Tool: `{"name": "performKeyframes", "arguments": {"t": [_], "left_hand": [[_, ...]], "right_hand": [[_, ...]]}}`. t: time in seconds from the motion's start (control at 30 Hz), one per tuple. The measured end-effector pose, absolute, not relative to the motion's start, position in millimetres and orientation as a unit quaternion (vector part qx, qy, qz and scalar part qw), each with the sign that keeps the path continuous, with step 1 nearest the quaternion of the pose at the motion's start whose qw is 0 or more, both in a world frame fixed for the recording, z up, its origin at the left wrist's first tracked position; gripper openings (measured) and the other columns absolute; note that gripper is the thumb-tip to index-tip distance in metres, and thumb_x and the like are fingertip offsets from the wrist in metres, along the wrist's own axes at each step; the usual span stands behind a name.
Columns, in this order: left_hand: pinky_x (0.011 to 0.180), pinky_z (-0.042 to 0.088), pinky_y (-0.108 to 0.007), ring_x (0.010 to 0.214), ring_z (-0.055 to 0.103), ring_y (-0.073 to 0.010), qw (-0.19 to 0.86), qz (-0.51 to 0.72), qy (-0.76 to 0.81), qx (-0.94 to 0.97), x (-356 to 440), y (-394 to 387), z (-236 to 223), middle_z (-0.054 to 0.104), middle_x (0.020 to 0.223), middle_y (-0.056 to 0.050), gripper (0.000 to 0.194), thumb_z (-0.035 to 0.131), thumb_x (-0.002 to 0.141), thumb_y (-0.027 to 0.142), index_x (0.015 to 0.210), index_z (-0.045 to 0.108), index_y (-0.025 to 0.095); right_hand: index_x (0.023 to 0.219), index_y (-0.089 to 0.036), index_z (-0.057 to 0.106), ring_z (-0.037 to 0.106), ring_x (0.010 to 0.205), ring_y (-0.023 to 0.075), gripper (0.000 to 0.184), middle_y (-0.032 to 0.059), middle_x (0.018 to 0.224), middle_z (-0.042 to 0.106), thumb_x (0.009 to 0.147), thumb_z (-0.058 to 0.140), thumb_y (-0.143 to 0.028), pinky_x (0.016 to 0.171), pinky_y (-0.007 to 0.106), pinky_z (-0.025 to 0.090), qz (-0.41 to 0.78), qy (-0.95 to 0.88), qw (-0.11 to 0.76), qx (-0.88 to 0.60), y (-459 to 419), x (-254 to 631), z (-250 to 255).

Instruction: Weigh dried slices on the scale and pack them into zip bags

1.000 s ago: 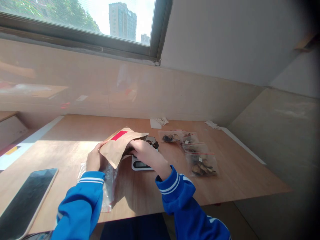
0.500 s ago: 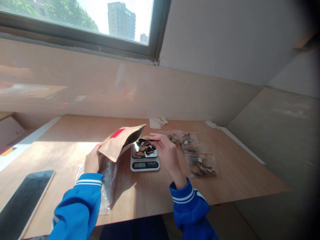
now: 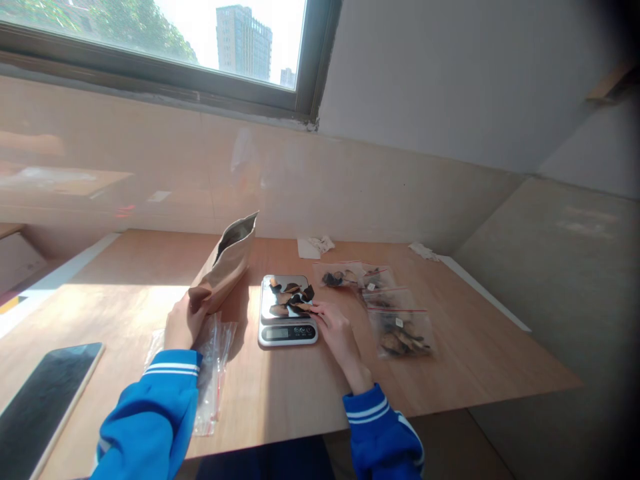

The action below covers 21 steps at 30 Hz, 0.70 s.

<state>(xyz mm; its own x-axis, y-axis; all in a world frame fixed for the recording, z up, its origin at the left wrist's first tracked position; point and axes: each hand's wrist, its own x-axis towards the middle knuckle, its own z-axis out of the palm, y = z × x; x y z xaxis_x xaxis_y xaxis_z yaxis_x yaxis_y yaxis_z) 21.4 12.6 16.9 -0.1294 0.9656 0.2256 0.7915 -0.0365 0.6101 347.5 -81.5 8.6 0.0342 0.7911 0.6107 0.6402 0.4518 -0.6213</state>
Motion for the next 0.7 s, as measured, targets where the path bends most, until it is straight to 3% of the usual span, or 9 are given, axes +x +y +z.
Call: {"name": "performKeyframes", "arguments": {"t": [0.23,0.4,0.53,0.7], "left_hand": [[0.078,0.048,-0.039,0.094,0.064,-0.0328,0.150,0.330,0.674,0.644,21,12,17,0.069,0.099,-0.013,0.043,0.050,0.082,0.050,0.105,0.063,0.015],[0.079,0.047,-0.041,0.094,0.063,-0.0352,0.149,0.336,0.670,0.646,20,13,15,0.069,0.100,-0.016,0.043,0.050,0.082,0.050,0.105,0.062,0.016],[0.079,0.047,-0.041,0.093,0.063,-0.0359,0.147,0.336,0.670,0.645,22,13,17,0.069,0.100,-0.017,0.042,0.050,0.082,0.049,0.105,0.063,0.017],[0.080,0.047,-0.043,0.096,0.063,-0.0358,0.154,0.332,0.680,0.635,25,10,22,0.069,0.100,-0.016,0.047,0.049,0.082,0.049,0.110,0.061,0.013]], "right_hand": [[0.117,-0.030,0.065,0.058,0.112,0.0189,0.043,0.0055,0.115,0.064,0.088,0.042,-0.008,0.099,0.039,0.049,0.087,-0.712,0.473,-0.511,-76,345,0],[0.123,-0.033,0.061,0.055,0.115,0.0181,0.052,0.0045,0.119,0.061,0.086,0.036,-0.004,0.100,0.038,0.047,0.077,-0.714,0.467,-0.516,-81,347,-1],[0.129,-0.028,0.056,0.056,0.105,0.0203,0.057,0.0081,0.108,0.061,0.085,0.031,-0.002,0.093,0.039,0.047,0.043,-0.680,0.473,-0.559,-80,354,3],[0.117,-0.028,0.066,0.052,0.088,0.0207,0.056,0.0076,0.090,0.053,0.081,0.034,0.000,0.082,0.037,0.048,-0.014,-0.662,0.443,-0.604,-65,361,6]]}}
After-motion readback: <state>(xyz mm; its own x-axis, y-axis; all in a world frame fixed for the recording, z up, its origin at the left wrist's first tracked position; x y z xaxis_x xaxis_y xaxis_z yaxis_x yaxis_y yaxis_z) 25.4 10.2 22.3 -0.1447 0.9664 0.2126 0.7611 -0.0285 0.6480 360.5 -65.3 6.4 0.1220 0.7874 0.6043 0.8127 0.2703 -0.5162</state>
